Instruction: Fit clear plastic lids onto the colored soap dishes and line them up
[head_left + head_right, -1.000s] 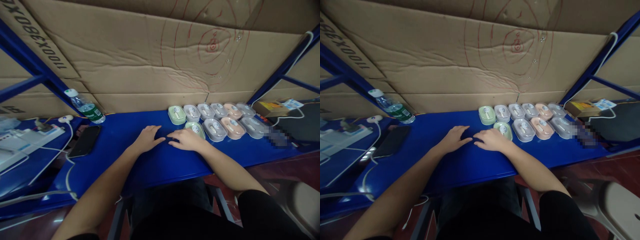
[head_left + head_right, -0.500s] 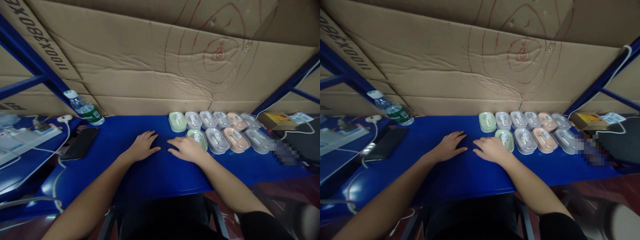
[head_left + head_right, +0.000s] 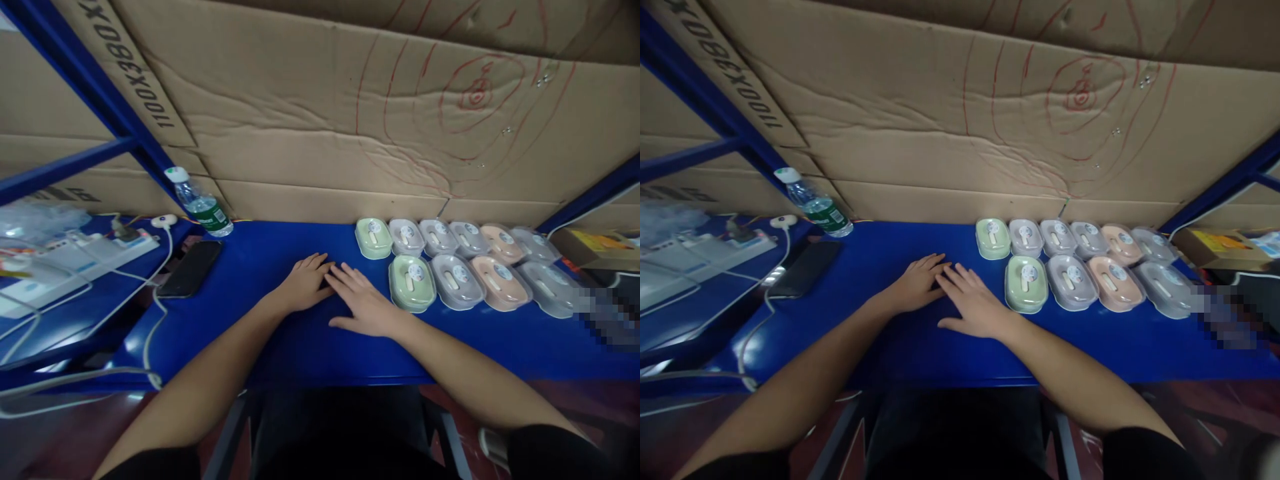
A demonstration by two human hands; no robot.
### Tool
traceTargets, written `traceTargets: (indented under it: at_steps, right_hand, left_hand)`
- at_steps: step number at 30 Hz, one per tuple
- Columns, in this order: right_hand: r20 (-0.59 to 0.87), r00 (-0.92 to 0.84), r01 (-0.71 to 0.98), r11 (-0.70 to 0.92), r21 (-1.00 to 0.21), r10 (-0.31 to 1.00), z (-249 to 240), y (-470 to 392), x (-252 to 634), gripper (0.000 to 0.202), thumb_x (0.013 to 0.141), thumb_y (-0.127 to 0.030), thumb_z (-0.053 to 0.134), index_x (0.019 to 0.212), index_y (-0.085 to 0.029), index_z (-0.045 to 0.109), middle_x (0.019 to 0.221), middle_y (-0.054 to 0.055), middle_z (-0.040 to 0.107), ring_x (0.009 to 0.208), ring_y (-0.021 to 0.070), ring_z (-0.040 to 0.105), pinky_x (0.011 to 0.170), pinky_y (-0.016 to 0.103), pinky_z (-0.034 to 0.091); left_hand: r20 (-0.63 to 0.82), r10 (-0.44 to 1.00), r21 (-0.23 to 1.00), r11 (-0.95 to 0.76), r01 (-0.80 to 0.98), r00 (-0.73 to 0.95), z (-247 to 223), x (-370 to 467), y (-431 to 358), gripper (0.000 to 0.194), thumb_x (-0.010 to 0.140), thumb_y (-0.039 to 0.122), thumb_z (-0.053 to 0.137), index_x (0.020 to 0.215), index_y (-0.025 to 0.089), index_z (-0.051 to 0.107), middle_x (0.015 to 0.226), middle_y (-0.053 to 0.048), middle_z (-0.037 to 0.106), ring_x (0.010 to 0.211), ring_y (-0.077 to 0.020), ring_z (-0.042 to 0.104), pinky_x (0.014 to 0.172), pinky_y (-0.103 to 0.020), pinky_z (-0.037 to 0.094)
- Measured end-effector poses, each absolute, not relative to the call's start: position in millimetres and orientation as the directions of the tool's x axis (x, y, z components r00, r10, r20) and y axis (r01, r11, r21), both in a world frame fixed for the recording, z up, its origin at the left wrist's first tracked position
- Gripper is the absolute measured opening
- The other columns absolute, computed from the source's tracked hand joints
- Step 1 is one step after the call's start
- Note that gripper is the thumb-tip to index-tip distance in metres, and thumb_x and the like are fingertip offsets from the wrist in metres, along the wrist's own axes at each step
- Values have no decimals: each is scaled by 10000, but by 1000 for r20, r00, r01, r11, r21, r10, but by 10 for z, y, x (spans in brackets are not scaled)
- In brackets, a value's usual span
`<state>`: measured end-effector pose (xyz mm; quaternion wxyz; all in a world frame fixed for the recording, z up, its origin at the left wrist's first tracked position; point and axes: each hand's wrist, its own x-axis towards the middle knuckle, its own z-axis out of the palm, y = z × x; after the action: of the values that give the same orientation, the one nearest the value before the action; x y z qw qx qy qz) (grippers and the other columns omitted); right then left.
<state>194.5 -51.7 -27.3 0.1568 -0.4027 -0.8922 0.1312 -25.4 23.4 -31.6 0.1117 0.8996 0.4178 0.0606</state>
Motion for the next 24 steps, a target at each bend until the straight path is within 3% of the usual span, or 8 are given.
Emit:
traceTargets:
  at_steps: [5,12,20,24]
  right_hand:
    - [74,-583,736,565,-372,809,-289,-407,2093,991,956,-681,605,1713,-199,187,1756,190,207,1635,410,119,1286,683,202]
    - [-19,-619,746,580,-329,785,-284,-370,2177,955,952,-807,460,1658,-169,374,1743,192,233,1626,422,153,1300,663,171]
    - [29,-650,719,627,-301,759,-240,-376,2232,825,980,-684,567,1597,-146,470,1692,215,366,1589,422,296,1274,653,270]
    - [115,-638,718,642,-268,762,-175,-408,2190,674,997,-559,623,1532,-157,539,1590,198,536,1492,404,478,1222,636,372]
  left_hand:
    - [-45,751,243,-632,736,659,-278,-166,139,815,1006,661,481,1622,134,391,1726,-239,262,1620,-408,206,1272,-596,248]
    - [-113,730,223,-642,733,674,-208,-190,115,841,1010,691,450,1645,147,360,1740,-219,236,1625,-393,194,1280,-573,224]
    - [-6,716,277,-670,689,698,-224,-167,108,738,979,647,561,1561,197,494,1722,-198,305,1593,-419,266,1262,-615,257]
    - [58,722,277,-676,683,690,-234,-147,87,728,972,633,585,1548,197,500,1713,-194,320,1598,-427,240,1265,-632,240]
